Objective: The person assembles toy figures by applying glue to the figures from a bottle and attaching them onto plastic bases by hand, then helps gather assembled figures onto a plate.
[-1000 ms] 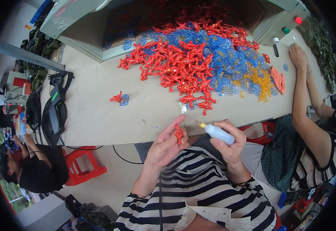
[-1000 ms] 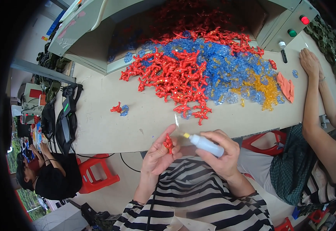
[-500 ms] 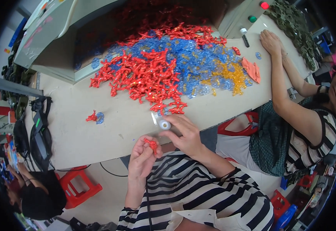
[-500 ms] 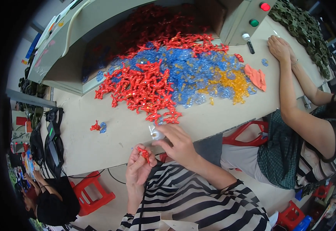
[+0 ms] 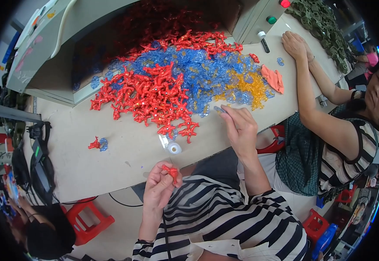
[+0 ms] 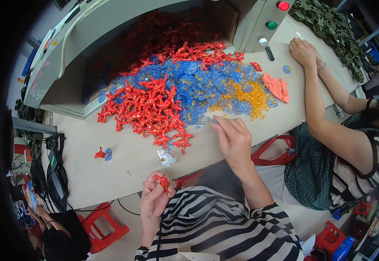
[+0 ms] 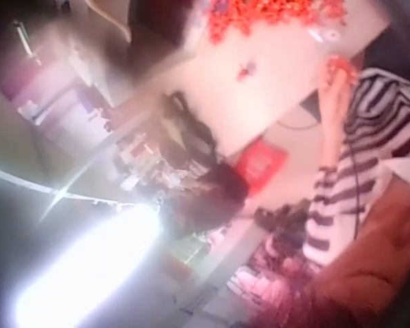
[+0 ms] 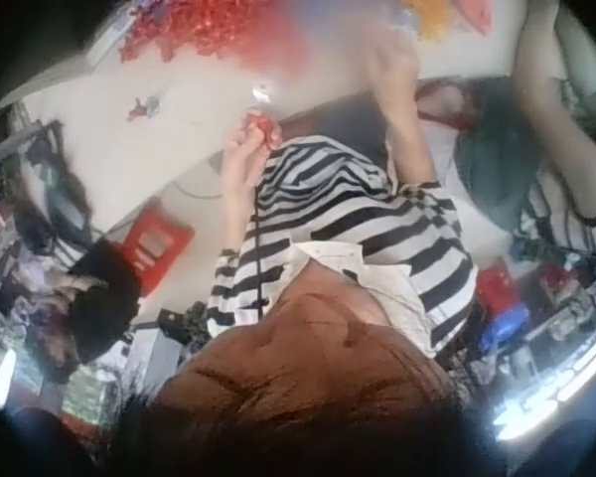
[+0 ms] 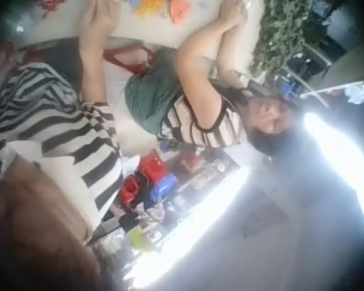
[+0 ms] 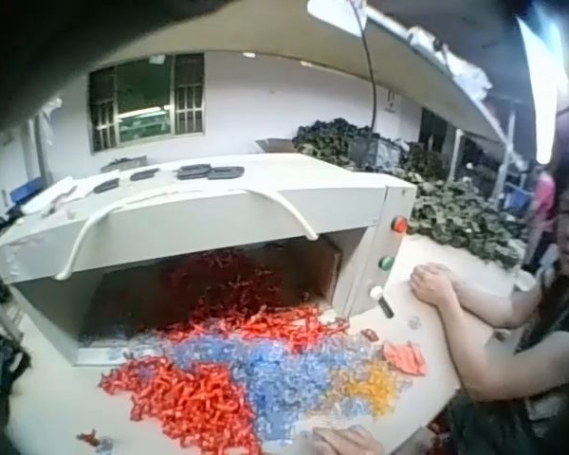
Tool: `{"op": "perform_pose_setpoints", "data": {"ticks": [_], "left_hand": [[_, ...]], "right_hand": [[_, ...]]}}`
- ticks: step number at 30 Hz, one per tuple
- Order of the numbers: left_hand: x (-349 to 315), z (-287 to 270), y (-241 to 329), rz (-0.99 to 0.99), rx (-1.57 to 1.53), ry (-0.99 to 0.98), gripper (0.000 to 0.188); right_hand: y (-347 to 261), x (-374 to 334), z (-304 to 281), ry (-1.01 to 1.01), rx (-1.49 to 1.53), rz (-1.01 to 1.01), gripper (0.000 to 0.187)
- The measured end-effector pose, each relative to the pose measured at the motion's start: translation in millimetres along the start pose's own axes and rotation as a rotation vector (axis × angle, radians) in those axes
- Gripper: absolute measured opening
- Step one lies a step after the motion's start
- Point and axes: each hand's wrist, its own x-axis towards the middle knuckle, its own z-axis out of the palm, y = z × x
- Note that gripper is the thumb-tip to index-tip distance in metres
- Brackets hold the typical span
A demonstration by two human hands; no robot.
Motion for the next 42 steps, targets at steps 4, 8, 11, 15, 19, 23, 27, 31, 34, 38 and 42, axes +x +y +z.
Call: {"op": "perform_pose_setpoints", "data": {"ticks": [4, 8, 11, 15, 19, 23, 27, 31, 34, 38, 42], "left_hand": [[4, 12, -4, -0.021, 0.028, 0.019, 0.026], [10, 26, -9, -0.053, 0.015, -0.017, 0.024], [12, 27, -12, -0.041, 0.004, -0.030, 0.022], [9, 22, -15, 0.049, 0.003, -0.024, 0.022], [5, 20, -13, 0.046, 0.036, 0.022, 0.023], [7, 20, -10, -0.003, -0.041, 0.001, 0.023], [8, 18, -11, 0.010, -0.052, 0.003, 0.023], [7, 16, -10, 0.011, 0.016, 0.015, 0.023], [7, 14, -10, 0.012, 0.059, 0.020, 0.022], [9, 10, -14, 0.030, 0.049, 0.030, 0.022], [9, 12, -14, 0.088, 0.053, 0.006, 0.022]], "right_hand": [[-25, -28, -16, -0.192, 0.439, 0.334, 0.013], [-41, -50, -10, -0.271, 0.731, 0.370, 0.015], [-53, -54, -9, -0.392, 0.821, 0.454, 0.017], [-58, -59, -3, -0.419, 0.890, 0.444, 0.019], [-63, -59, -1, -0.380, 0.867, 0.322, 0.016], [-57, -63, 5, -0.382, 0.853, 0.191, 0.019], [-54, -61, 6, -0.425, 0.946, 0.266, 0.022], [-42, -60, 4, -0.572, 1.023, 0.246, 0.029], [-42, -61, 4, -0.618, 1.133, 0.342, 0.035], [-47, -56, 0, -0.672, 1.172, 0.457, 0.044], [-47, -50, -6, -0.706, 1.028, 0.318, 0.047]]}}
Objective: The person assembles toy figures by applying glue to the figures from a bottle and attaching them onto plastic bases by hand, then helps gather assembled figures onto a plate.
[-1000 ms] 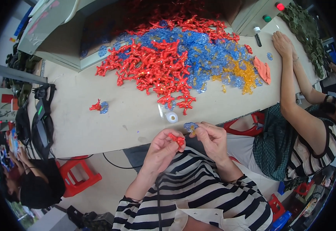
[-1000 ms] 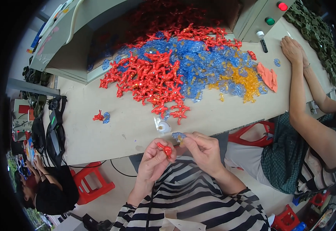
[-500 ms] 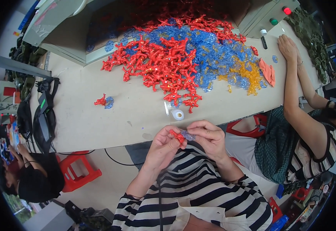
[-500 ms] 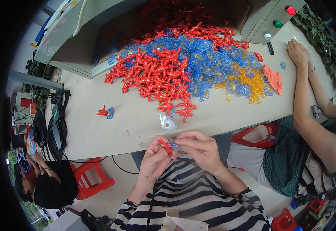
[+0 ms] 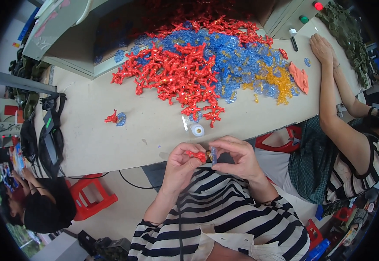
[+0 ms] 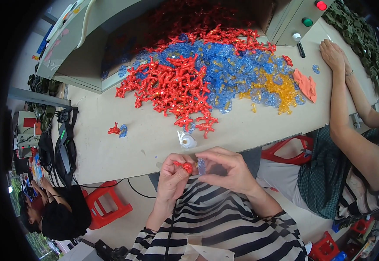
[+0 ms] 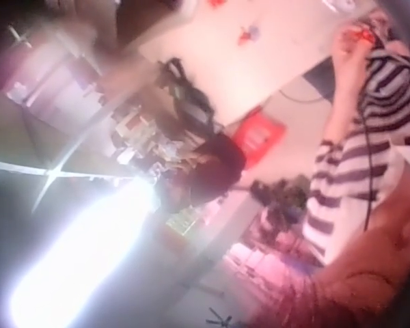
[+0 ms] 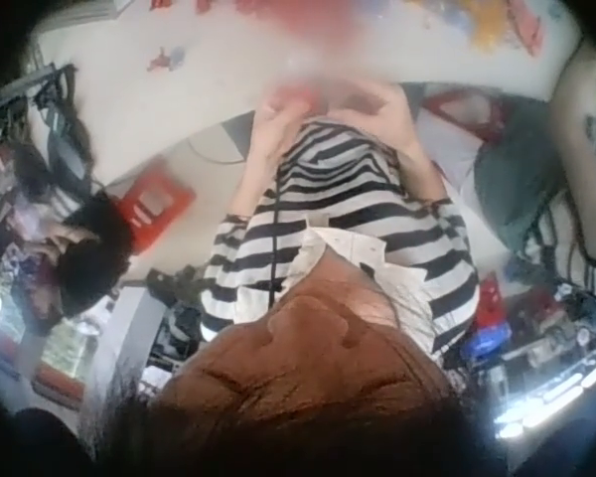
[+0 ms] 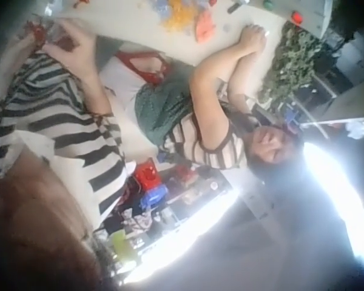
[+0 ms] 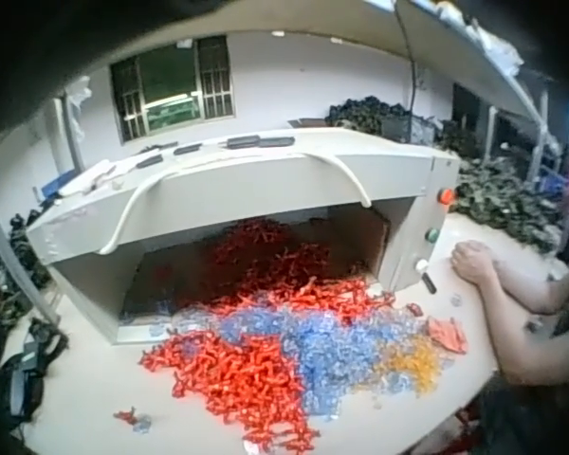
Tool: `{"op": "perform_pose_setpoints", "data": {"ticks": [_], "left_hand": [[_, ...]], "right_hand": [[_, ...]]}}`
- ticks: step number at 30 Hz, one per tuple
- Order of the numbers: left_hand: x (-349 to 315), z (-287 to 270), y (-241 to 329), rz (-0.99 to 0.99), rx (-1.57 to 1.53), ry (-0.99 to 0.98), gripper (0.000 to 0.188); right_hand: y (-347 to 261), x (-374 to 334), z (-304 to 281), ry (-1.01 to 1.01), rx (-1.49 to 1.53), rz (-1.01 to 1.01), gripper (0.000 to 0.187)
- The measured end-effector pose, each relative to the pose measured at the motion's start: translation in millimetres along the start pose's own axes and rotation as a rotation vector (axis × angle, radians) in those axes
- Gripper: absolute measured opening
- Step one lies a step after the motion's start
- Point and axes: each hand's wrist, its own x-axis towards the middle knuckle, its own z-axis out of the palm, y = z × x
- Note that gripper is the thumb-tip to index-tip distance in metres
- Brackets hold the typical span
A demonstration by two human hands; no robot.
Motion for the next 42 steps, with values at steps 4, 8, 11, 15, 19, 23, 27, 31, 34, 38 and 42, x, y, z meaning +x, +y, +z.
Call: {"op": "perform_pose_setpoints", "data": {"ticks": [4, 8, 11, 15, 19, 23, 27, 31, 34, 38, 42], "left_hand": [[-2, 0, -1, 0.187, 0.255, 0.037, 0.021], [0, -1, -2, 0.304, 0.387, -0.016, 0.018], [0, 0, -1, 0.316, 0.408, -0.021, 0.018], [-1, 1, 0, 0.316, 0.461, 0.001, 0.019], [-3, 1, -1, 0.273, 0.429, 0.010, 0.020], [-3, 5, 2, 0.195, 0.377, 0.029, 0.019], [-2, 4, 1, 0.161, 0.367, 0.051, 0.018], [-2, 3, -1, 0.199, 0.422, -0.011, 0.018], [-2, 3, -3, 0.204, 0.436, -0.020, 0.019], [0, 4, -3, 0.253, 0.474, -0.056, 0.020], [-1, 4, 0, 0.264, 0.516, -0.099, 0.020]], "right_hand": [[-6, -4, 1, 0.061, -0.244, -0.166, 0.050], [-4, -5, 5, 0.086, -0.259, -0.202, 0.051], [-5, -5, 5, 0.078, -0.262, -0.183, 0.051], [-3, -7, 6, 0.090, -0.249, -0.196, 0.050], [-2, -7, 6, 0.093, -0.304, -0.243, 0.049], [2, -8, 5, 0.084, -0.349, -0.306, 0.044], [0, -10, 9, 0.114, -0.344, -0.280, 0.042], [4, -13, 9, 0.078, -0.178, -0.251, 0.039], [8, -15, 9, 0.097, -0.083, -0.185, 0.038], [7, -18, 12, 0.211, 0.149, 0.036, 0.034], [10, -16, 11, 0.203, 0.146, -0.094, 0.034]]}}
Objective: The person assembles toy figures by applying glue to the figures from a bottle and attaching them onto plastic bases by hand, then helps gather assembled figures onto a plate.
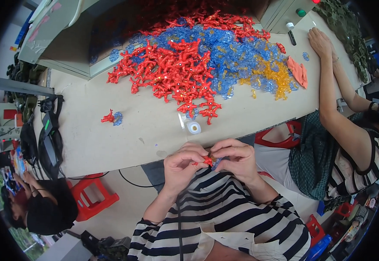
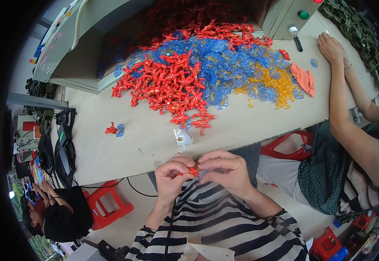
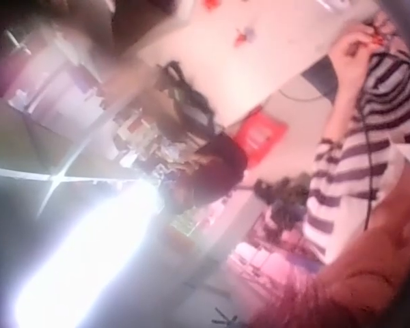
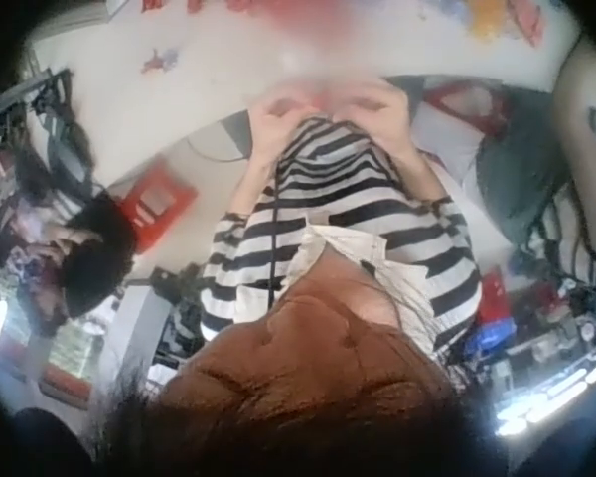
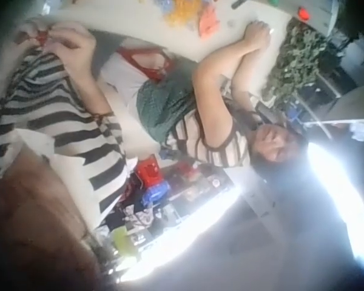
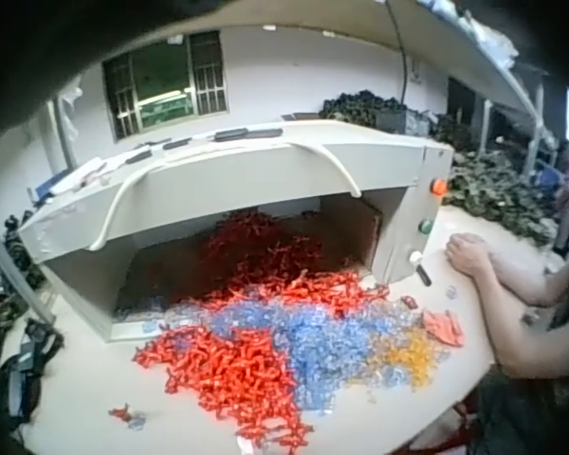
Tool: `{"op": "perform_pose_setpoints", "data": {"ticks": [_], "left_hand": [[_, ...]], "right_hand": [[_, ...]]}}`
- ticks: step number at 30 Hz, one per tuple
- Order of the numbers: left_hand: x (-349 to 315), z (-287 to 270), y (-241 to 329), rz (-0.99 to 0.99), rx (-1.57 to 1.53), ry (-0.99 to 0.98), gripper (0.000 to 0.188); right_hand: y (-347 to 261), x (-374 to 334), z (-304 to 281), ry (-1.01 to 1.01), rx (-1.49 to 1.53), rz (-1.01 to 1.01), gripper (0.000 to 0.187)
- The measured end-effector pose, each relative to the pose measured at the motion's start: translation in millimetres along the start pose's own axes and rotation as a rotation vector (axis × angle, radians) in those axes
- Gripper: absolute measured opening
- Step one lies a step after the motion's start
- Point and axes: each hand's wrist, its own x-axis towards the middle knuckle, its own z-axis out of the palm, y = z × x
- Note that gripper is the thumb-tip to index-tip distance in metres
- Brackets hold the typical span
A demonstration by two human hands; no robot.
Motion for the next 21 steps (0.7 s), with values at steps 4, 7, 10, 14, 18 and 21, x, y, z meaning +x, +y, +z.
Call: {"op": "perform_pose_setpoints", "data": {"ticks": [4, 7, 10, 14, 18, 21], "left_hand": [[0, 1, -2, 0.036, 0.050, -0.001, 0.020], [2, 3, -6, 0.014, -0.036, 0.017, 0.021], [3, 0, -10, 0.022, -0.117, -0.005, 0.021], [3, -6, -13, 0.069, -0.102, -0.061, 0.018], [7, -5, -9, 0.068, -0.078, -0.077, 0.017], [12, -8, -4, 0.186, 0.108, -0.172, 0.018]], "right_hand": [[-5, -2, 1, -0.009, -0.035, 0.068, 0.031], [-9, -4, 4, 0.031, -0.076, 0.084, 0.028], [-11, -3, 5, 0.039, -0.186, 0.010, 0.026], [-13, 3, 6, -0.035, -0.371, -0.269, 0.026], [-12, 2, 4, -0.060, -0.372, -0.346, 0.026], [-11, 0, 3, -0.069, -0.353, -0.292, 0.025]]}}
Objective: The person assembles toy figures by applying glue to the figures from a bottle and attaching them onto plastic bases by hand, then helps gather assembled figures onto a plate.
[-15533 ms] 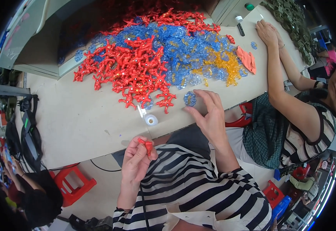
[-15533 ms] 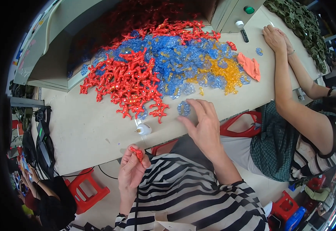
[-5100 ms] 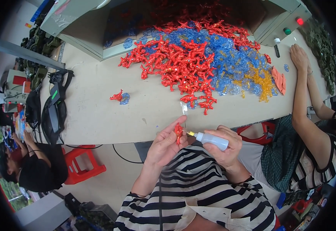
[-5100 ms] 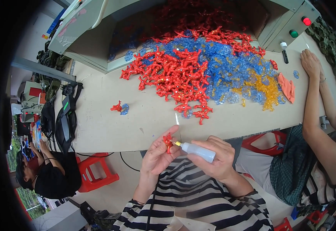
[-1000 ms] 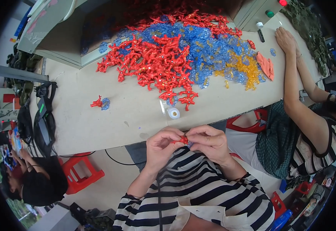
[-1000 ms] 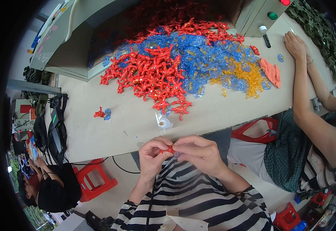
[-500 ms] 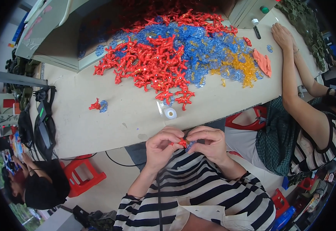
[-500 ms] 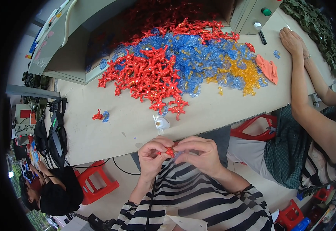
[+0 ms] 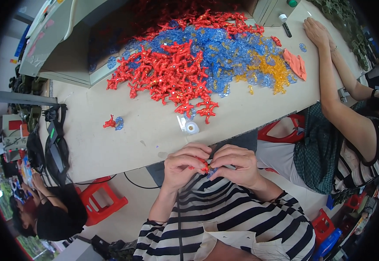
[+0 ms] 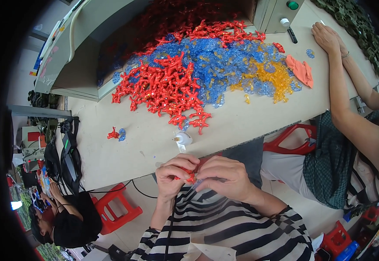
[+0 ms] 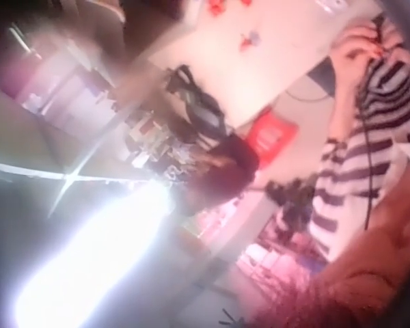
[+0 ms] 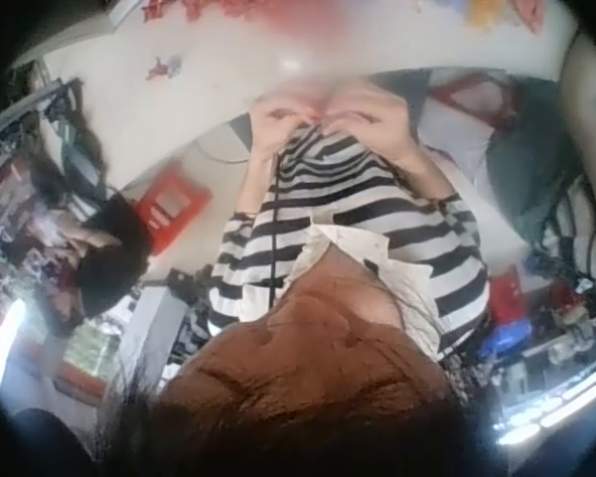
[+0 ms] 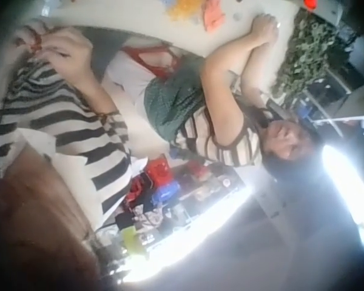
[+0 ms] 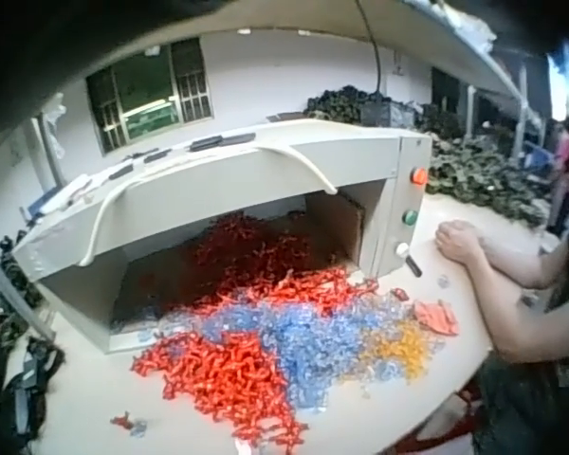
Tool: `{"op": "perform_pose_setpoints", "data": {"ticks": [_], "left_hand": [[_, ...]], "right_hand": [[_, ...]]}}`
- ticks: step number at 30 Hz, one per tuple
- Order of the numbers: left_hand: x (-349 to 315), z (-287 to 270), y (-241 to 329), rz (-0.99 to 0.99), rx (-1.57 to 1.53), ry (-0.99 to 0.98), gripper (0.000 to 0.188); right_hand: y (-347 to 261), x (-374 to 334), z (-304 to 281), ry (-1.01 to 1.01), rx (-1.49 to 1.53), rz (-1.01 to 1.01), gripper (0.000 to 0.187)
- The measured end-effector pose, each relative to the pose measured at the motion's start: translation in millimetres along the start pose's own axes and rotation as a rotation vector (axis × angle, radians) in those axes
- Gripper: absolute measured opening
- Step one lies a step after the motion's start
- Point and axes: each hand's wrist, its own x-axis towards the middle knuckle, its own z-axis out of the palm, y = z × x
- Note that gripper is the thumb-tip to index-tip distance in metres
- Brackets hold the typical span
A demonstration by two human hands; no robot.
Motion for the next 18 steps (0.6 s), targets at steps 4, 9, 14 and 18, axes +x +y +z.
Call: {"op": "perform_pose_setpoints", "data": {"ticks": [4, 9, 14, 18], "left_hand": [[2, 5, 7, -0.049, 0.040, 0.004, 0.018], [3, 3, 10, 0.085, 0.236, -0.026, 0.016], [2, -2, -1, 0.065, 0.041, -0.054, 0.014], [-7, 1, -14, -0.031, -0.219, -0.018, 0.013]], "right_hand": [[3, 0, 0, 0.010, 0.011, -0.053, 0.025], [2, -2, 2, 0.001, 0.027, -0.062, 0.026], [3, 0, 3, -0.006, -0.009, -0.148, 0.026], [-3, 5, 4, -0.019, -0.025, -0.210, 0.028]]}}
